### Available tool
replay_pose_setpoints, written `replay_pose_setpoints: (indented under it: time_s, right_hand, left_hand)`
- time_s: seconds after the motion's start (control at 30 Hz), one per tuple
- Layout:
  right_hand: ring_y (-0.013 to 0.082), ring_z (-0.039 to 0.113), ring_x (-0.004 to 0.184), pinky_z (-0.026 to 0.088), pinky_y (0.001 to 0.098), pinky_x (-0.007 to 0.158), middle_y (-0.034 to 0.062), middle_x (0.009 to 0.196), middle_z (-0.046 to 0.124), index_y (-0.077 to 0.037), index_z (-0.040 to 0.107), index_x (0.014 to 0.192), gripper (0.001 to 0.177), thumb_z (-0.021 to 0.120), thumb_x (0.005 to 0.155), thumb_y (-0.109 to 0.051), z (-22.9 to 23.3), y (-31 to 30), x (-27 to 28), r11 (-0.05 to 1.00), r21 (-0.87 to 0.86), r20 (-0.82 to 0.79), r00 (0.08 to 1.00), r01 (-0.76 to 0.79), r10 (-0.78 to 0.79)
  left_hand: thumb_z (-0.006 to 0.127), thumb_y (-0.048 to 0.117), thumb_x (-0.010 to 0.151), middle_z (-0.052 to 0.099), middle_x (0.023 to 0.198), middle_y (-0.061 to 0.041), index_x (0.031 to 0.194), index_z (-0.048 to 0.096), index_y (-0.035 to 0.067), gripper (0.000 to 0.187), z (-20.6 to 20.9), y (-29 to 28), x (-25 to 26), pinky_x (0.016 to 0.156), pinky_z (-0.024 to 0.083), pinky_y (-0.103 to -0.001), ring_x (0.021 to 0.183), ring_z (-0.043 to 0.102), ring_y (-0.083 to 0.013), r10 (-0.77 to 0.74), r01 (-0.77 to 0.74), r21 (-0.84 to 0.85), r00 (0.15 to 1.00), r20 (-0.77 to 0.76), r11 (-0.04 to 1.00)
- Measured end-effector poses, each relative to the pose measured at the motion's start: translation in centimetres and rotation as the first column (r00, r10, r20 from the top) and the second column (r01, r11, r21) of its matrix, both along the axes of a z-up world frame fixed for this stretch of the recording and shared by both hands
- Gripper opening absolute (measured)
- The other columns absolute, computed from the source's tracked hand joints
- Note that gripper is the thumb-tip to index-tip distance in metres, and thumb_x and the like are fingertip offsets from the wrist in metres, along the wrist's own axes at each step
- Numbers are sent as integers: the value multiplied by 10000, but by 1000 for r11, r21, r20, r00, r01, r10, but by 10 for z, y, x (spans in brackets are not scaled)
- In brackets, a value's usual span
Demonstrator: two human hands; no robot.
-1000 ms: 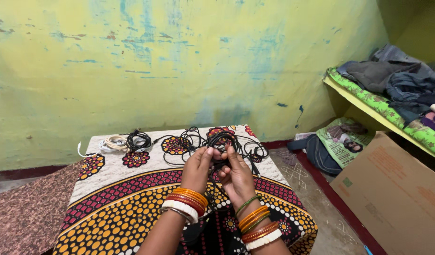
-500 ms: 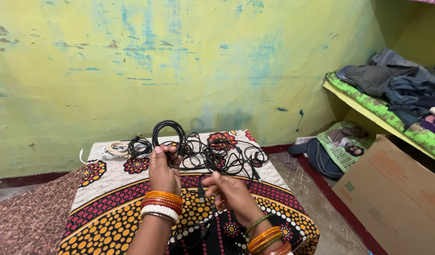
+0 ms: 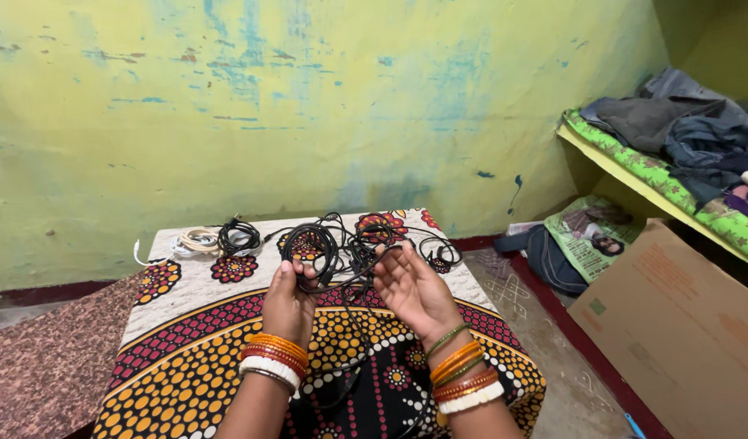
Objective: The person untangles a large bundle of black cables by hand on a table covered with a patterned cloth, separating individual strands.
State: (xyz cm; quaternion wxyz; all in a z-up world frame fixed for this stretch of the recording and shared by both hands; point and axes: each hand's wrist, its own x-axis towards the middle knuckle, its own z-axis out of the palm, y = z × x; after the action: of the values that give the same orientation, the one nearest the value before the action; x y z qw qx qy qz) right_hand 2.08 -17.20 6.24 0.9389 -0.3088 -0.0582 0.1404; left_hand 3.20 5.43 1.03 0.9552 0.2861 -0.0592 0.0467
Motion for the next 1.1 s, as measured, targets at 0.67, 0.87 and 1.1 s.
replay_pose_setpoints:
  time_s: [0.67, 0.87, 1.1]
  right_hand:
    - [63, 319, 622, 284, 244, 581, -77, 699, 354, 5, 670, 1139, 426, 462, 1156, -366, -22, 9, -17, 890, -406, 286, 896, -209, 341]
    - [60, 287, 579, 247, 245, 551, -97, 655, 319, -38, 644, 1039, 408, 441, 1147, -376, -55, 16, 3, 833, -438, 170, 878, -338, 447]
    - [31, 292, 482, 272, 212, 436, -94, 595, 359, -126, 551, 879, 343, 464, 1073, -395, -95, 30, 31, 738, -674, 23, 998, -30, 61]
  left_hand:
    - [386, 325, 1110, 547, 744, -10, 874, 529, 92, 361, -151, -19, 52, 607, 460, -320, 783, 626, -214, 161, -53, 494, 971, -179, 868]
    - [426, 311, 1112, 532, 753, -3, 882, 549, 73, 353, -182, -17, 68, 682, 507, -306, 729, 561, -171, 102, -40, 441, 988, -117, 897]
    - [425, 327, 1067, 598, 763, 3, 870, 584, 81, 353, -155, -15, 54, 701, 471, -284, 723, 548, -115, 221, -81, 788, 973, -71, 611]
